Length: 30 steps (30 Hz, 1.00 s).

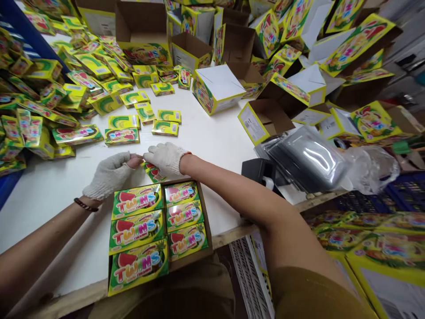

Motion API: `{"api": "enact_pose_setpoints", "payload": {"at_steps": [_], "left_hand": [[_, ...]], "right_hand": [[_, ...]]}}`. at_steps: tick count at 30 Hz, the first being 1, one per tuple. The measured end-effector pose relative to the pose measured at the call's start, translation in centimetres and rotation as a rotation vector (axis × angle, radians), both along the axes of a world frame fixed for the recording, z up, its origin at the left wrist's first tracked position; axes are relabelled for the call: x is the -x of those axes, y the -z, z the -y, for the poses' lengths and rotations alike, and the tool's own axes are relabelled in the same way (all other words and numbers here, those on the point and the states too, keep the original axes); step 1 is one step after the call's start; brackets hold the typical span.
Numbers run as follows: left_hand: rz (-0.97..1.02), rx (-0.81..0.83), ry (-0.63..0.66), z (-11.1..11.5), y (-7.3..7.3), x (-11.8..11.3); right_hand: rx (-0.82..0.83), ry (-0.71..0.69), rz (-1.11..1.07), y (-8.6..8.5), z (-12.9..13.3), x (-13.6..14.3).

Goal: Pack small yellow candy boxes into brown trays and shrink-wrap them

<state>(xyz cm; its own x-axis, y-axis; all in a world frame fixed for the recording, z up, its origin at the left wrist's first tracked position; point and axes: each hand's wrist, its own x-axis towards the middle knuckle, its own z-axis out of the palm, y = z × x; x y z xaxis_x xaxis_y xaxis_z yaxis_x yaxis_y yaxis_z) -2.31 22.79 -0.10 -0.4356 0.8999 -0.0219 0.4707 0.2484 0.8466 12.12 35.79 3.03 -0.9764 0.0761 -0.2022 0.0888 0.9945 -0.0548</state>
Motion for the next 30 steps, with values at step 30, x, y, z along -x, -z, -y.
{"api": "enact_pose_setpoints", "payload": {"at_steps": [30], "left_hand": [[-0.939,-0.41,0.588,15.6,-2.7,-10.3]], "right_hand": [[0.541,0.189,0.521,-6.7,8.0,-9.8]]}}
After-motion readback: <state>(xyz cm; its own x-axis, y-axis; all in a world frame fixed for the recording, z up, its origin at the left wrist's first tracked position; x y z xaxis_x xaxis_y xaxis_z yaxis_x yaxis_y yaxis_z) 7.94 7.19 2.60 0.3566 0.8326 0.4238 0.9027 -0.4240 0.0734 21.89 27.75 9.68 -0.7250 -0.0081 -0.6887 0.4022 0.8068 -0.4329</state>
